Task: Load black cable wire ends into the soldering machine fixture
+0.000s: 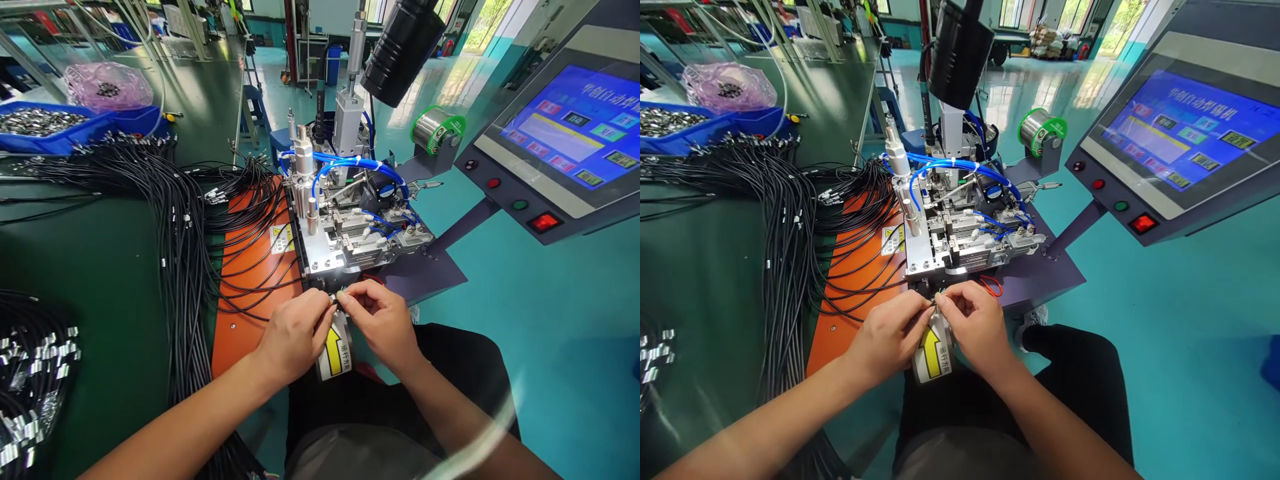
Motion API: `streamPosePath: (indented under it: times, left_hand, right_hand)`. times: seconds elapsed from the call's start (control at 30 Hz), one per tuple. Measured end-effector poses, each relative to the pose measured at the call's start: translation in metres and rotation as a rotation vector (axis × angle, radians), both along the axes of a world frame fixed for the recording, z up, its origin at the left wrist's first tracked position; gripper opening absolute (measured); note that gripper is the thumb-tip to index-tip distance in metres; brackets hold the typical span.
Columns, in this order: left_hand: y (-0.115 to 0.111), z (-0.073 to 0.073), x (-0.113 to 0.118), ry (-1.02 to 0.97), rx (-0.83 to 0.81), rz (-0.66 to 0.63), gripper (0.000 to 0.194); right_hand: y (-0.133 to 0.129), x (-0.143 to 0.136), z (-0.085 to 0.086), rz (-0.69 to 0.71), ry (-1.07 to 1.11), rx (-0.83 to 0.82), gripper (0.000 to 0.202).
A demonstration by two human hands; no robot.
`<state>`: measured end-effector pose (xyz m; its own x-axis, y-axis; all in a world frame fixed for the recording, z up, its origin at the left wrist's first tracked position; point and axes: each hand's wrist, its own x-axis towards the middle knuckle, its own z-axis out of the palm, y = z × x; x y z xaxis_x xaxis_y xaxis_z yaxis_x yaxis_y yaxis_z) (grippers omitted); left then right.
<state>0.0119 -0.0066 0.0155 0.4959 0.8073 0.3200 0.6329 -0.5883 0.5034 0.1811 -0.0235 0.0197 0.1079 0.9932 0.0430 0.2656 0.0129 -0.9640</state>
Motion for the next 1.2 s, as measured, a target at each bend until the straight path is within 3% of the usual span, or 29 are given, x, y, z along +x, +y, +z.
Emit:
streamPosePath:
  times: [0.17,0.33,0.47,0.77,0.9,1.07,1.13,1.2]
  left_hand:
    - [0.001,0.001,-0.001,0.004,-0.003,-0.027,0.024]
    - [0.002,0.004,-0.002,0.013,-0.032,-0.060,0.025]
    - [0.001,0.005,-0.001,0.020,-0.032,-0.067,0.024]
    - [0.001,0.005,-0.001,0.005,-0.051,-0.062,0.026]
    - [0.001,0.013,0.000,-0.084,-0.215,-0.029,0.023]
    - [0.007,0.027,0.000,-0.292,-0.678,-0.053,0.031]
    - [0.011,0.030,-0.001,-0.323,-0.737,-0.070,0.032]
    - [0.013,0.032,-0.002,-0.260,-0.647,-0.046,0.028]
  right_hand:
    - [0.009,0.016,0.010,0.192,0.104,-0.124,0.019]
    - [0.014,0.023,0.016,0.285,0.197,-0.241,0.022]
    - [0.014,0.024,0.018,0.295,0.251,-0.302,0.024]
    - [0.014,0.025,0.018,0.279,0.080,-0.192,0.019]
    - [0.012,0.022,0.015,0.240,-0.038,-0.062,0.019]
    - [0.010,0.014,0.011,0.237,-0.246,0.263,0.019]
    - [0.011,0.013,0.009,0.241,-0.233,0.241,0.019]
    - [0.013,0.014,0.007,0.246,-0.145,0.108,0.021]
